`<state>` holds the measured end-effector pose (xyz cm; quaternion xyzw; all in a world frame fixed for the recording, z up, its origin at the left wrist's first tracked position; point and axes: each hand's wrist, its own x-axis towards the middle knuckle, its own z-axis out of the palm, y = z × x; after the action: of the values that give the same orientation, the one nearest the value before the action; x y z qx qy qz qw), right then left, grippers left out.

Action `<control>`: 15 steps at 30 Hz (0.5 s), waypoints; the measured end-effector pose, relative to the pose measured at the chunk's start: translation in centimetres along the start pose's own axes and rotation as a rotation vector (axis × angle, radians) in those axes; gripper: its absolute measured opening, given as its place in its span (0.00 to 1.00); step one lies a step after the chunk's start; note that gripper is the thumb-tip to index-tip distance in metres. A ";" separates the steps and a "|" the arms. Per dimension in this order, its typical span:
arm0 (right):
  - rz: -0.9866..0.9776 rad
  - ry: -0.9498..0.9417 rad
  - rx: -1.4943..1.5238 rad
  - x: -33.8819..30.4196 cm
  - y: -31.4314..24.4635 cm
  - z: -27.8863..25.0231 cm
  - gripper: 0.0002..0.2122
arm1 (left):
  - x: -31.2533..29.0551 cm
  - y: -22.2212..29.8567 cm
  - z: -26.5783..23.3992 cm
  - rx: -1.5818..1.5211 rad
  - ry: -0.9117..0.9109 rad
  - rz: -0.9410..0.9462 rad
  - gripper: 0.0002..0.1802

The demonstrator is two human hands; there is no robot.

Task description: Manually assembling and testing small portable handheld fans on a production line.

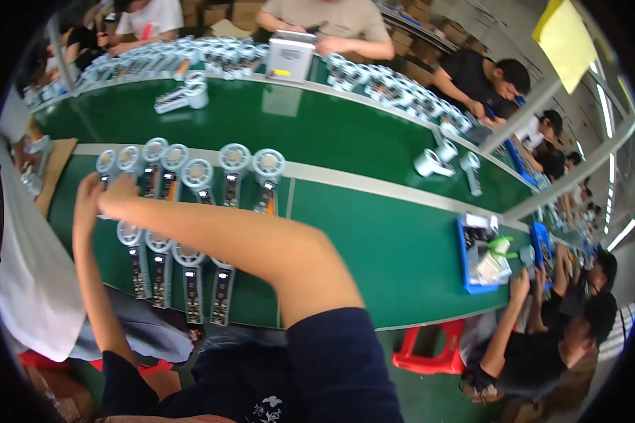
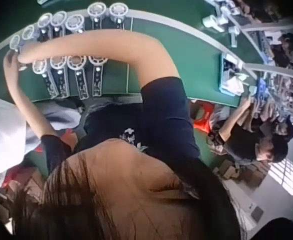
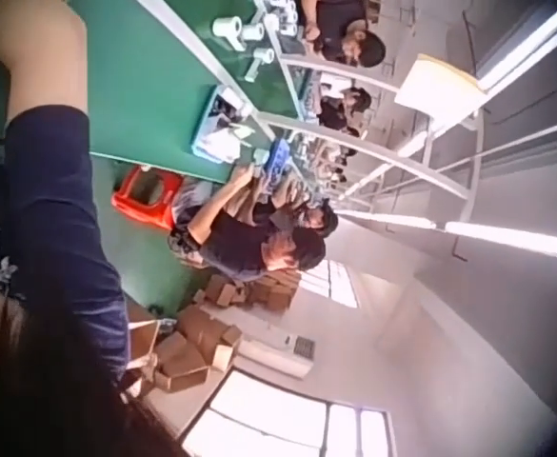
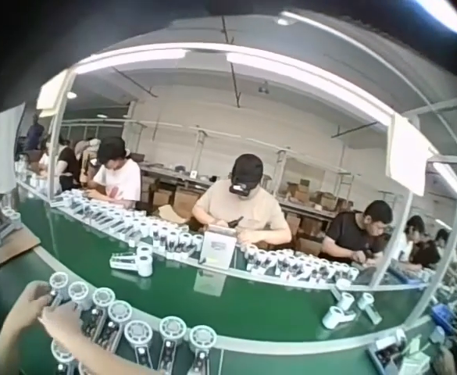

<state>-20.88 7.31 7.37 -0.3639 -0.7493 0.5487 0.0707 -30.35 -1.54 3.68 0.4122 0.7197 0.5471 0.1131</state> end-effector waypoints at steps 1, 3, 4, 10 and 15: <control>-0.268 -0.173 0.030 -3.2 0.7 -2.8 0.23 | -1.3 2.7 0.3 -0.054 0.143 -0.019 0.21; -0.510 -0.231 -0.001 -8.4 2.1 -9.9 0.20 | -5.5 14.0 3.6 -0.160 0.071 0.067 0.19; -0.548 -0.186 -0.025 -9.5 3.5 -13.1 0.18 | -7.1 16.3 4.4 -0.257 -0.052 0.101 0.22; -0.392 0.538 -0.346 -9.5 13.9 -30.4 0.09 | -13.5 25.4 10.2 -0.496 -0.758 0.460 0.26; -0.070 1.012 -1.480 -11.9 26.6 -46.3 0.17 | -20.9 36.2 15.4 1.048 0.121 -0.385 0.20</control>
<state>23.56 39.14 5.56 -0.4916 -0.8010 -0.3036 0.1566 9.36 -3.66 23.70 0.2423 0.9628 0.1085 -0.0509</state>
